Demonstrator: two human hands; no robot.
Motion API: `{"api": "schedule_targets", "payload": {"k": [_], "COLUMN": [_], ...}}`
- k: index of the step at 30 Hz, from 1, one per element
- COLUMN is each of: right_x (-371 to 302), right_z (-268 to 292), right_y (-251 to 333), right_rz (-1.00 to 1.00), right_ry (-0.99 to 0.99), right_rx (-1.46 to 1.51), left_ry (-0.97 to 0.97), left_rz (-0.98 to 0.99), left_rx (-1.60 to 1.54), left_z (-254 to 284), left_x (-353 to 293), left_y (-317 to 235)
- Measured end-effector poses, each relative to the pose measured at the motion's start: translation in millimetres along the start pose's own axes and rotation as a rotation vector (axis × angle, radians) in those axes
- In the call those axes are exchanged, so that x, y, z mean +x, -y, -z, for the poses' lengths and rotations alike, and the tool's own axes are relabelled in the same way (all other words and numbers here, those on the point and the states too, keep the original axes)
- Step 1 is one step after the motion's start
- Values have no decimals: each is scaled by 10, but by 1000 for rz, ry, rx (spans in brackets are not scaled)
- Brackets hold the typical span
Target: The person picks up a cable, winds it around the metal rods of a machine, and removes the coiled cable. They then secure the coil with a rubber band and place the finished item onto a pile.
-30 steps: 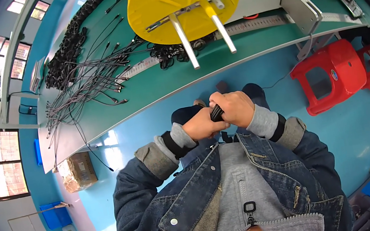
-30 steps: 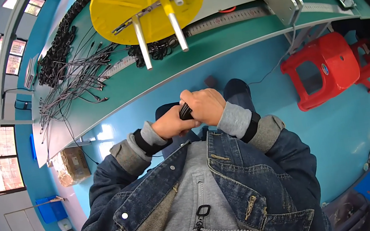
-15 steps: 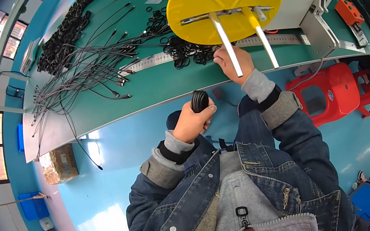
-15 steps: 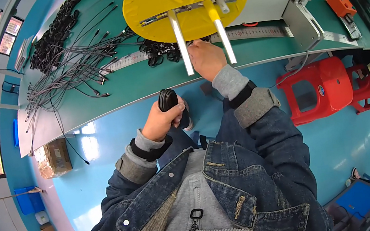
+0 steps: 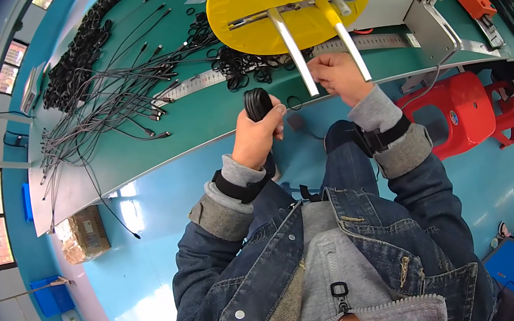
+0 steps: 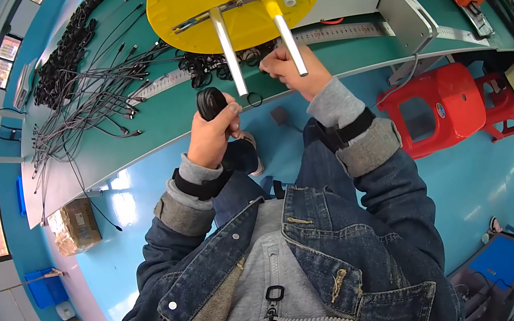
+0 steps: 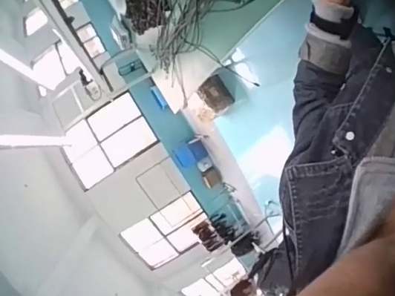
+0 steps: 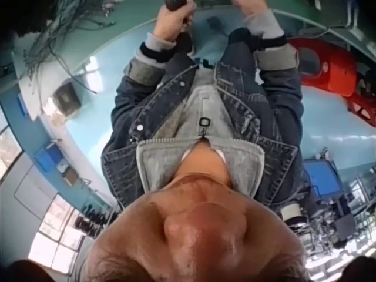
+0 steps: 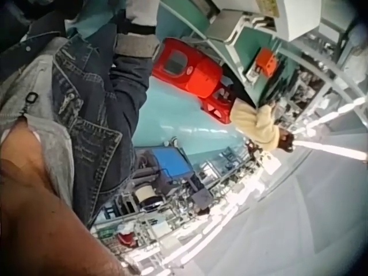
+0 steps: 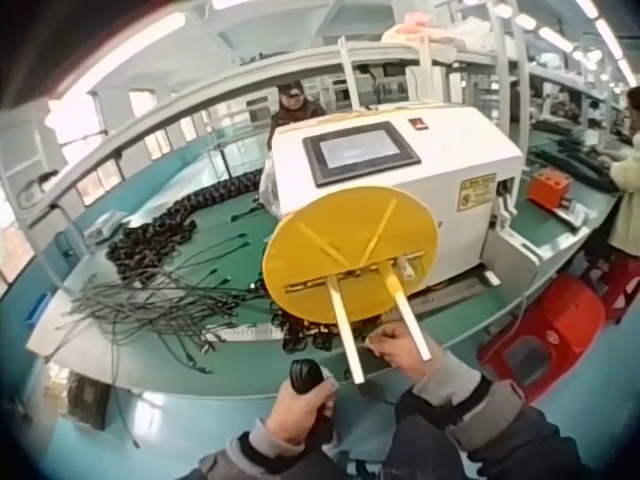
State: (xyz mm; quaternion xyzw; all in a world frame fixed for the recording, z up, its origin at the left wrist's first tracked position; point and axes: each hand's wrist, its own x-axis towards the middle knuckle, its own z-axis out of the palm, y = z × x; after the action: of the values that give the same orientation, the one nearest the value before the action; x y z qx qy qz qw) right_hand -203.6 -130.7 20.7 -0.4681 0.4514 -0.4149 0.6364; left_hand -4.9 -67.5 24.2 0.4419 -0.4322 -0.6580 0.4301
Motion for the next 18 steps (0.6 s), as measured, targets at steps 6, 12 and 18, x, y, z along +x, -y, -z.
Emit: {"api": "schedule_targets", "payload": {"k": [6, 12, 18], "right_x": [-543, -774, -1081], "right_z": [-247, -279, -370], "right_y": [-5, -120, -281], "right_rz": [-76, 12, -15], "right_ry": [213, 213, 397], "right_rx": [217, 139, 531], "left_ry": [114, 184, 243], "left_rz": [-123, -83, -50], "left_rx": [-110, -96, -107], "left_z": [-139, -151, -119], "left_x": [-116, -198, -230], "left_y": [-58, 67, 86]}}
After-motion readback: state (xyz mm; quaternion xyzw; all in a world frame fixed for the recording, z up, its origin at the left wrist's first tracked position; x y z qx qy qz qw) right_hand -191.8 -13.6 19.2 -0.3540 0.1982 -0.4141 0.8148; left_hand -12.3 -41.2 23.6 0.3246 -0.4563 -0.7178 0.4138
